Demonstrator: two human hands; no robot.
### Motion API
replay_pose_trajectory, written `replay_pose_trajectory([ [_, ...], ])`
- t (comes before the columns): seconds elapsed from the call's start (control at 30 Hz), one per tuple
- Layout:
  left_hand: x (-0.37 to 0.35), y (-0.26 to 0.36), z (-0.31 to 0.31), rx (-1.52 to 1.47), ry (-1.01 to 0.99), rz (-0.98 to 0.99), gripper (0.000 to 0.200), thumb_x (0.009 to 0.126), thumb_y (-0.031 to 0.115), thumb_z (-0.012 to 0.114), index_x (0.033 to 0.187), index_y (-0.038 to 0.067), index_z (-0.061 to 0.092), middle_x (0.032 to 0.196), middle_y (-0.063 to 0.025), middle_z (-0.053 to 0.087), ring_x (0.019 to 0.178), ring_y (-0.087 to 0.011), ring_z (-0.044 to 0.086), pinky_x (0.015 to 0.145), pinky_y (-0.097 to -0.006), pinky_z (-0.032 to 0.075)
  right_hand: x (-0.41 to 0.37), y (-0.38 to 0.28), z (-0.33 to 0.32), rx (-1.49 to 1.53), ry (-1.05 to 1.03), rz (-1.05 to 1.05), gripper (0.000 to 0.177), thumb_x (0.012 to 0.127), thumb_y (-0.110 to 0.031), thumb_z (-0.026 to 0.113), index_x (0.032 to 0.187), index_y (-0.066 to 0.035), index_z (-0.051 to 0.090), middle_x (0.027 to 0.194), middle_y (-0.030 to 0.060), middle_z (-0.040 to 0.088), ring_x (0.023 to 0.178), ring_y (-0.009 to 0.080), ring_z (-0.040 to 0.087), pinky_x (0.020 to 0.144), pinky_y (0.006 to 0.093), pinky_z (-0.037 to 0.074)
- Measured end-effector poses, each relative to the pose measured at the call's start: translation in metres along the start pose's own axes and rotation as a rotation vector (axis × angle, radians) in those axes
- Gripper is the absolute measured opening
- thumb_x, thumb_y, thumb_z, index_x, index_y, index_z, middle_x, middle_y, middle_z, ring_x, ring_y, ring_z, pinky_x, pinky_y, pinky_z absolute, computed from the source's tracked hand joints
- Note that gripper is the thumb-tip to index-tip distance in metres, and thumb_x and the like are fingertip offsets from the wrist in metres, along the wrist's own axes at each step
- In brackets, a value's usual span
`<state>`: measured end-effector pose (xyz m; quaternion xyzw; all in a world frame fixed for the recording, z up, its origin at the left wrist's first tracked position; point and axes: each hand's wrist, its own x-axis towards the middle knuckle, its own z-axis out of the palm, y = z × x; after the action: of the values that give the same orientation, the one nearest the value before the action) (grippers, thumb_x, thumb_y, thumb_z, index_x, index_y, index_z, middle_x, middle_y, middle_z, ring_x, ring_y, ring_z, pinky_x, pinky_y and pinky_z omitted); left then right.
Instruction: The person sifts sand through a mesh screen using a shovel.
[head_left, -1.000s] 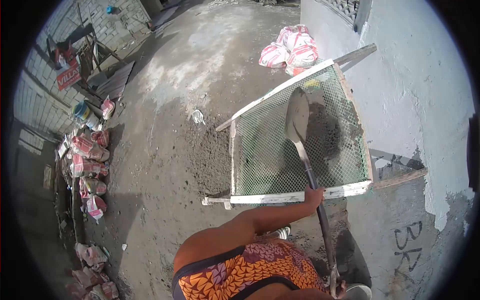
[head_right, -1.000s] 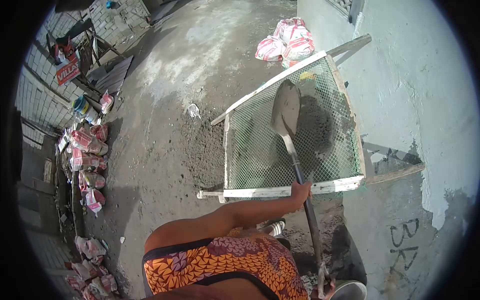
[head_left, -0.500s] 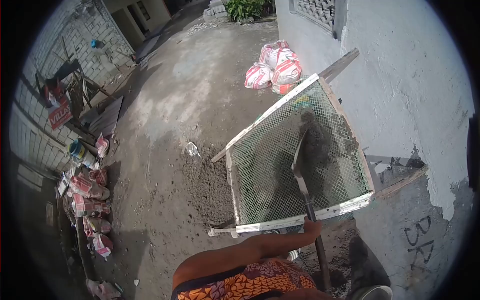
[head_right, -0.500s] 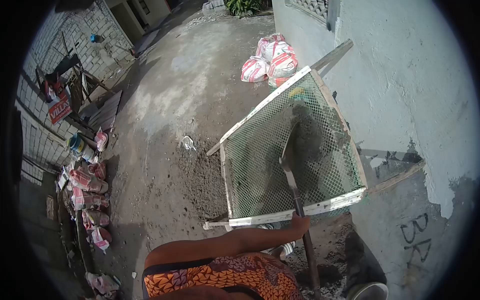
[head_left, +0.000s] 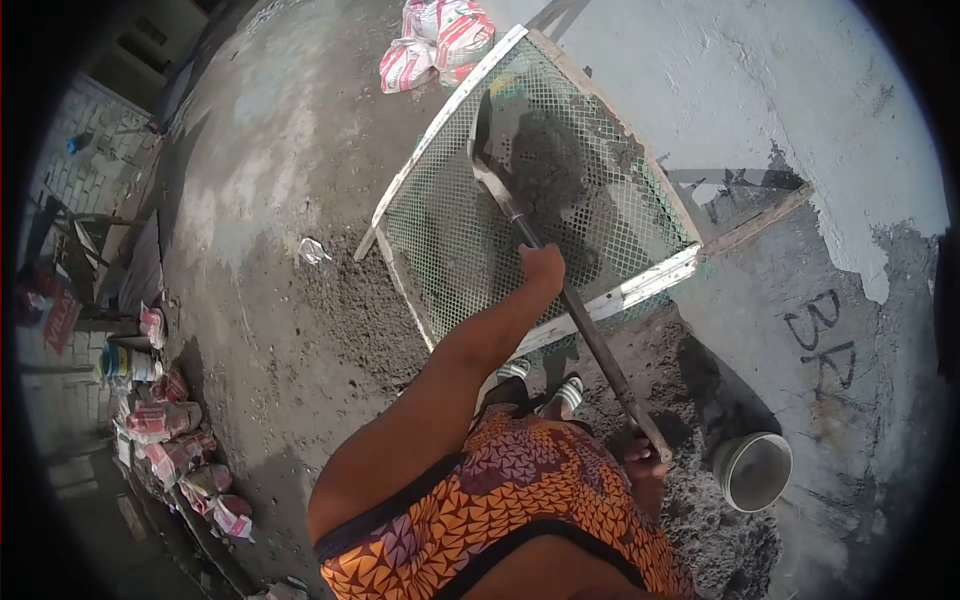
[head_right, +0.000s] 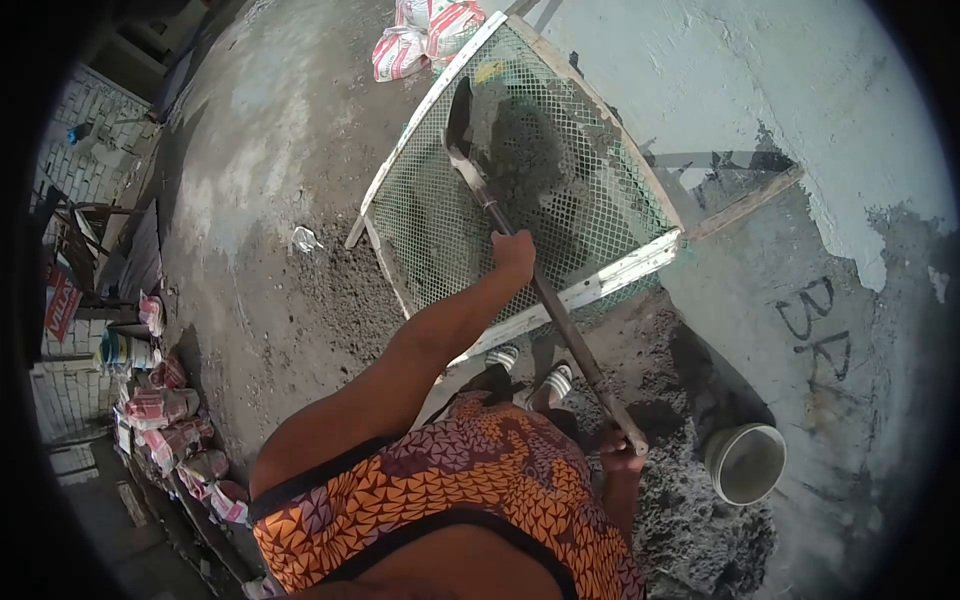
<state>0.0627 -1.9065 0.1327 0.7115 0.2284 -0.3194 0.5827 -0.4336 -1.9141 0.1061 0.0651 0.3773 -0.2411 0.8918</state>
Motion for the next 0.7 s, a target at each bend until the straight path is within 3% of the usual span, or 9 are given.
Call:
replay_pose_trajectory([
  [0.1, -0.041, -0.063, 0.041, -0.034, -0.012, 0.069, 0.074, 0.088, 0.016, 0.061, 0.149, -0.003, 0.023, 0.097, -0.0200, 0.060, 0.069, -0.0266, 0.064, 0.056, -0.0451, 0.052, -0.042, -0.008, -0.002, -0.047, 0.135, -0.093, 0.018, 0.094, -0.018, 0.057, 0.104, -0.004, 0.059, 0.081, 0.0091, 0.065, 0.064, 0.0183, 0.063, 0.056, 0.0320, 0.054],
  [0.17, -0.102, -0.090, 0.044, -0.061, -0.176, 0.026, 0.069, 0.085, 0.015, 0.063, 0.142, -0.004, 0.030, 0.091, -0.0191, 0.060, 0.068, -0.0267, 0.064, 0.055, -0.0439, 0.051, -0.068, -0.012, -0.002, -0.123, 0.199, -0.131, 0.017, 0.094, -0.018, 0.057, 0.104, -0.004, 0.058, 0.081, 0.0090, 0.065, 0.064, 0.0183, 0.063, 0.056, 0.0320, 0.054],
  [0.23, -0.136, -0.100, 0.034, -0.176, -0.319, 0.080, 0.048, 0.083, 0.018, 0.070, 0.116, -0.001, 0.041, 0.074, -0.0113, 0.057, 0.059, -0.0220, 0.062, 0.051, -0.0385, 0.048, -0.069, -0.016, -0.001, -0.213, 0.232, -0.142, 0.017, 0.094, -0.017, 0.057, 0.104, -0.004, 0.058, 0.081, 0.0089, 0.065, 0.064, 0.0182, 0.063, 0.056, 0.0321, 0.054],
  [0.27, -0.132, -0.108, 0.029, -0.196, -0.362, 0.126, 0.048, 0.085, 0.018, 0.071, 0.116, 0.000, 0.040, 0.071, -0.0094, 0.056, 0.056, -0.0202, 0.060, 0.050, -0.0374, 0.047, -0.059, -0.017, 0.004, -0.258, 0.240, -0.137, 0.017, 0.094, -0.017, 0.057, 0.104, -0.004, 0.058, 0.081, 0.0089, 0.065, 0.064, 0.0182, 0.063, 0.056, 0.0322, 0.054],
  [0.3, -0.128, -0.099, 0.020, -0.166, -0.314, 0.116, 0.042, 0.088, 0.014, 0.069, 0.114, 0.002, 0.039, 0.074, -0.0084, 0.053, 0.057, -0.0194, 0.059, 0.051, -0.0365, 0.048, -0.044, -0.016, 0.008, -0.301, 0.242, -0.126, 0.017, 0.094, -0.017, 0.057, 0.104, -0.004, 0.058, 0.081, 0.0089, 0.065, 0.064, 0.0182, 0.063, 0.056, 0.0322, 0.054],
  [0.4, -0.065, -0.102, -0.008, -0.208, -0.123, 0.061, 0.056, 0.088, 0.017, 0.068, 0.130, -0.002, 0.037, 0.076, -0.0100, 0.056, 0.058, -0.0201, 0.060, 0.051, -0.0398, 0.047, 0.016, -0.010, 0.032, -0.408, 0.247, -0.107, 0.016, 0.094, -0.017, 0.057, 0.104, -0.005, 0.058, 0.081, 0.0087, 0.065, 0.064, 0.0181, 0.063, 0.057, 0.0324, 0.054],
  [0.47, -0.025, -0.102, -0.025, -0.231, 0.120, -0.052, 0.054, 0.090, 0.020, 0.066, 0.130, -0.002, 0.038, 0.075, -0.0099, 0.053, 0.065, -0.0194, 0.057, 0.053, -0.0420, 0.045, 0.049, -0.008, 0.048, -0.457, 0.251, -0.089, 0.016, 0.094, -0.017, 0.057, 0.104, -0.005, 0.058, 0.081, 0.0087, 0.065, 0.064, 0.0181, 0.063, 0.057, 0.0325, 0.054],
  [0.6, -0.017, -0.109, -0.038, -0.029, 0.119, -0.307, 0.035, 0.091, 0.029, 0.062, 0.107, -0.001, 0.052, 0.073, -0.0091, 0.050, 0.060, -0.0206, 0.051, 0.056, -0.0437, 0.045, 0.085, -0.017, 0.067, -0.521, 0.234, -0.055, 0.015, 0.094, -0.017, 0.057, 0.104, -0.005, 0.057, 0.080, 0.0085, 0.064, 0.064, 0.0180, 0.063, 0.057, 0.0327, 0.055],
  [0.7, -0.076, -0.161, 0.025, -0.033, 0.099, -0.206, 0.036, 0.089, 0.024, 0.066, 0.110, 0.001, 0.048, 0.080, -0.0087, 0.056, 0.067, -0.0199, 0.058, 0.056, -0.0382, 0.048, 0.088, -0.024, 0.067, -0.537, 0.230, -0.047, 0.015, 0.094, -0.017, 0.057, 0.103, -0.006, 0.057, 0.080, 0.0084, 0.064, 0.064, 0.0180, 0.063, 0.057, 0.0328, 0.055],
])
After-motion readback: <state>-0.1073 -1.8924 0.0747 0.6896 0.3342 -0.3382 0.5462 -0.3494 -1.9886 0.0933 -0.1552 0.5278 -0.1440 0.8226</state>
